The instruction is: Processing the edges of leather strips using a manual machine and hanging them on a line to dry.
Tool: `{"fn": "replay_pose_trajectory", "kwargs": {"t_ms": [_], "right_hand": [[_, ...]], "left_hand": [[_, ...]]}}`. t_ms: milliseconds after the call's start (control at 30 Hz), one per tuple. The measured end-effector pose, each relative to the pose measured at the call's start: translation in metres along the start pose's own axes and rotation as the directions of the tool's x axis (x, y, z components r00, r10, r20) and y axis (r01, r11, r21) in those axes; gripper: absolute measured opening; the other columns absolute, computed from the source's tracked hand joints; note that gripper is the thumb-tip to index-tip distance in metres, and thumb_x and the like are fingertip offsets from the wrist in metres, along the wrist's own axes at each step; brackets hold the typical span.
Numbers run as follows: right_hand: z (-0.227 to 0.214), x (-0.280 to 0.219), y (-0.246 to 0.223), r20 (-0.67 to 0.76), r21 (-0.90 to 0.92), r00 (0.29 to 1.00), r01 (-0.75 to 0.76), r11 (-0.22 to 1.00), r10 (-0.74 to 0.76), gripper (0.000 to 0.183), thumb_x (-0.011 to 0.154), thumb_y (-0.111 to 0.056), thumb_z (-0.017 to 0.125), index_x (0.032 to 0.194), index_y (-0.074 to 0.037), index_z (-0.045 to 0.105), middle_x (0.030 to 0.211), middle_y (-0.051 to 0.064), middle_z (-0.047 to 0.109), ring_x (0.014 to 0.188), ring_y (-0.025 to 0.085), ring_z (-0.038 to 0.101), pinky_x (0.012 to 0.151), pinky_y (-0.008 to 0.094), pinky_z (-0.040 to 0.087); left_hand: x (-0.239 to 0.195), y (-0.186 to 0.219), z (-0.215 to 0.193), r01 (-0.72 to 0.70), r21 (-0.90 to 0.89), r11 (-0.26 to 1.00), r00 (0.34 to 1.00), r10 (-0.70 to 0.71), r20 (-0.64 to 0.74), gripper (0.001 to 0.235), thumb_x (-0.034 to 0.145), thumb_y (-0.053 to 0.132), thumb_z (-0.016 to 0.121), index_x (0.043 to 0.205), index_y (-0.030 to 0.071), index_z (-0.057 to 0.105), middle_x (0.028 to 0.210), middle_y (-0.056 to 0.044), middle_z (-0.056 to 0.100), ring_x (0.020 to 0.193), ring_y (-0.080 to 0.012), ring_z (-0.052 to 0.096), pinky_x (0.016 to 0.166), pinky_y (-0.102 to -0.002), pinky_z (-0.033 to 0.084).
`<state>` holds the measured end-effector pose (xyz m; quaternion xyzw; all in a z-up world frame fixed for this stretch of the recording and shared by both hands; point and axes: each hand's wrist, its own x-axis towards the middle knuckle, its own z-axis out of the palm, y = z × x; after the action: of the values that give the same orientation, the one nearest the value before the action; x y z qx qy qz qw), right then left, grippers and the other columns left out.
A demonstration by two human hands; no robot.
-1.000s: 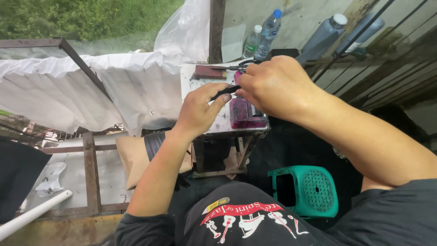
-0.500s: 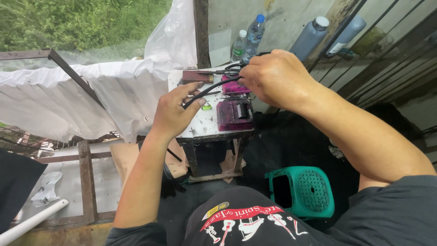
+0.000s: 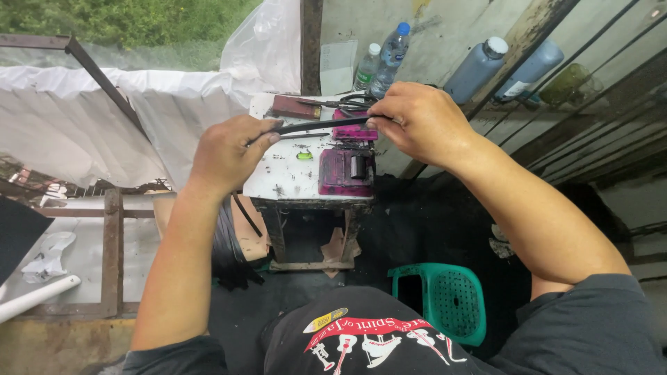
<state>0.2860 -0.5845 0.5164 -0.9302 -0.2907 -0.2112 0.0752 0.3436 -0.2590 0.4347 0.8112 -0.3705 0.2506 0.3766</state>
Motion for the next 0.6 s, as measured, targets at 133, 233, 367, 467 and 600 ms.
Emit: {"fn": "replay_pose_trajectory", "kwargs": {"t_ms": [133,233,367,467,600], "right_hand": [[0.022,-0.008,0.011,0.002,0.038,1.0,0.025,0.999,-0.025,0.006,0.096,-0.013,0.077,0.101,-0.011,0.08,0.082,0.005,0.064,0.078,0.024,0.066,0.074,0.035,0.051],[0.044,-0.019,0.016,0.019,0.099,0.999,0.042,0.994,-0.044,0.011,0.093,-0.006,0.075,0.103,-0.009,0.079,0.083,0.007,0.063,0.079,0.027,0.064,0.075,0.037,0.049],[0.083,-0.031,0.032,-0.001,0.159,0.999,0.049,0.986,-0.049,0.012,0.091,-0.008,0.077,0.103,-0.009,0.078,0.082,0.006,0.066,0.079,0.028,0.065,0.075,0.038,0.05],[0.102,-0.036,0.038,-0.043,0.187,0.999,0.032,0.982,-0.024,0.011,0.089,-0.011,0.081,0.099,-0.012,0.078,0.08,0.003,0.067,0.078,0.024,0.065,0.076,0.035,0.049],[0.118,-0.041,0.04,-0.103,0.221,0.994,0.052,0.974,-0.029,0.01,0.088,-0.013,0.082,0.096,-0.015,0.076,0.08,0.003,0.067,0.079,0.024,0.064,0.077,0.035,0.048]], "left_hand": [[-0.002,-0.011,0.0,0.098,0.053,0.994,0.993,-0.101,0.065,0.014,0.099,0.014,0.077,0.111,0.007,0.08,0.09,-0.011,0.076,0.087,-0.0295,0.073,0.078,-0.037,0.057],[-0.006,-0.007,-0.003,0.169,0.111,0.979,0.973,-0.184,0.137,0.013,0.1,0.017,0.076,0.111,0.01,0.08,0.093,-0.011,0.076,0.09,-0.0308,0.073,0.081,-0.041,0.056],[-0.005,-0.002,0.003,0.234,0.16,0.959,0.95,-0.261,0.173,0.013,0.099,0.015,0.076,0.111,0.01,0.079,0.096,-0.012,0.076,0.091,-0.0324,0.072,0.082,-0.044,0.056],[-0.009,-0.008,0.011,0.297,0.213,0.931,0.918,-0.34,0.205,0.014,0.099,0.017,0.074,0.112,0.014,0.079,0.101,-0.009,0.077,0.096,-0.0305,0.072,0.086,-0.043,0.054],[-0.013,-0.013,0.019,0.274,0.271,0.923,0.912,-0.339,0.23,0.013,0.099,0.017,0.075,0.111,0.013,0.079,0.097,-0.008,0.077,0.098,-0.0283,0.071,0.101,-0.041,0.047]]}}
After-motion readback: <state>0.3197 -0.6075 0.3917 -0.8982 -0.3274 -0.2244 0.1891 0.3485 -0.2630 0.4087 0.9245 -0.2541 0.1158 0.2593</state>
